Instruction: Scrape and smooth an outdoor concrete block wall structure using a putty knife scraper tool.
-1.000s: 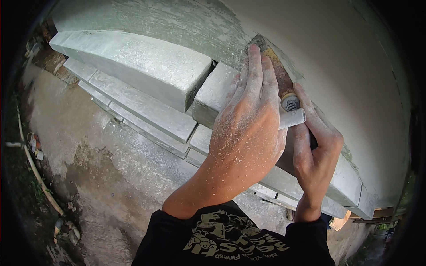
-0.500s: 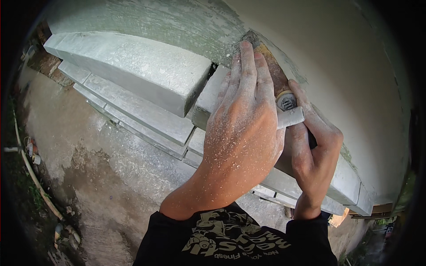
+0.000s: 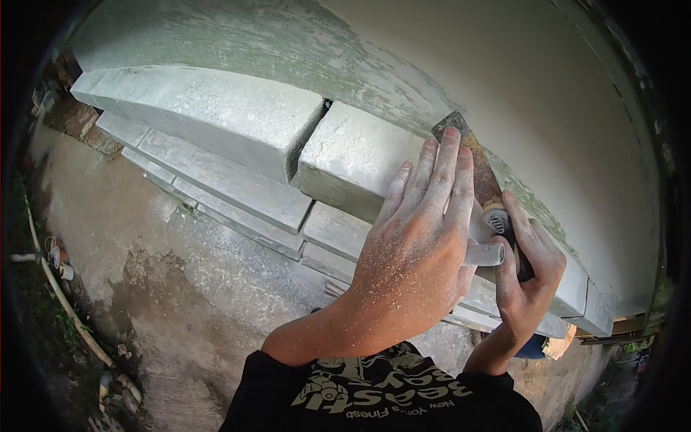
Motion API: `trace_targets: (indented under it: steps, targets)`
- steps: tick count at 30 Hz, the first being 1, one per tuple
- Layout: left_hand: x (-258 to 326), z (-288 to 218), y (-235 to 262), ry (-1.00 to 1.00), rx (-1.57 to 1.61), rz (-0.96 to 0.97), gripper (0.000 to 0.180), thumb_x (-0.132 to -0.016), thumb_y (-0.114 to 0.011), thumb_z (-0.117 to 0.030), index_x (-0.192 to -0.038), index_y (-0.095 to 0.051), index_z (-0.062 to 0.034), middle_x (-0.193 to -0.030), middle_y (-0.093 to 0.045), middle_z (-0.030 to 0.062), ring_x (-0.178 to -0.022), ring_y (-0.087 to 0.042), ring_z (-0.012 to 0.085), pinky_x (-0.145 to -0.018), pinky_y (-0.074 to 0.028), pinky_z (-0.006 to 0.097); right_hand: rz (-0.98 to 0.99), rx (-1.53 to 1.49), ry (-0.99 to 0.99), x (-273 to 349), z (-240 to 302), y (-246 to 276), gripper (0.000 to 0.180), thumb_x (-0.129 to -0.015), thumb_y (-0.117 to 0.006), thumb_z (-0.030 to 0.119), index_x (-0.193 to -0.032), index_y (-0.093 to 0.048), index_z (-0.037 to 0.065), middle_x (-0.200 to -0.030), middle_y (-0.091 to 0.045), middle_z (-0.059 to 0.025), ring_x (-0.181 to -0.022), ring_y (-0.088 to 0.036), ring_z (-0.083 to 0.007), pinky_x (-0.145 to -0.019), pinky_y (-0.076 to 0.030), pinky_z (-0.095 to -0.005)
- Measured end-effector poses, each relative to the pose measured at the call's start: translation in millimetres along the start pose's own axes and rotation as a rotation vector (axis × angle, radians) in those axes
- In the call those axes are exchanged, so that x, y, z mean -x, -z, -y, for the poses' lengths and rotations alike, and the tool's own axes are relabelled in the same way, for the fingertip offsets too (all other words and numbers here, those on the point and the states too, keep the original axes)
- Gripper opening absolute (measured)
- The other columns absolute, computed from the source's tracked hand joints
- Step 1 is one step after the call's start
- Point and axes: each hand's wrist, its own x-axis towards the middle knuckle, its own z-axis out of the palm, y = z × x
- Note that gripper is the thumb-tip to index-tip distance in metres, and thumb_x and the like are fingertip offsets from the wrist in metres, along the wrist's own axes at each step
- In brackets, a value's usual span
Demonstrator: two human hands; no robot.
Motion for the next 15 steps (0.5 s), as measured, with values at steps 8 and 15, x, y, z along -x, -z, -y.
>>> trace_targets:
  steps: [8, 15]
  targets:
    - [-10, 3, -26, 0.022, -0.023, -0.053, 0.083, -0.088, -0.063, -0.014, -0.151, -0.02, 0.0184, -0.156, -0.017, 0.045, -0.146, -0.026, 0.0566, -0.12, -0.024, 0.058, -0.01, 0.078, -0.039, -8, 3, -9, 0.048, -0.079, -0.069, 0.001, -0.127, -0.072, 0.008, -0.073, -0.063, -0.0125, -0.059, -0.055, -0.0198, -0.06, -0.045, -0.0321]
    - [-15, 3, -26, -0.009, -0.044, -0.068, 0.084, -0.096, -0.061, -0.027, -0.145, -0.021, 0.0277, -0.147, -0.02, 0.0541, -0.142, -0.03, 0.0594, -0.118, -0.024, 0.061, -0.015, 0.088, -0.063, -11, 4, -5, 0.044, -0.08, -0.068, -0.001, -0.123, -0.074, 0.007, -0.074, -0.065, -0.0117, -0.059, -0.056, -0.019, -0.059, -0.045, -0.032]
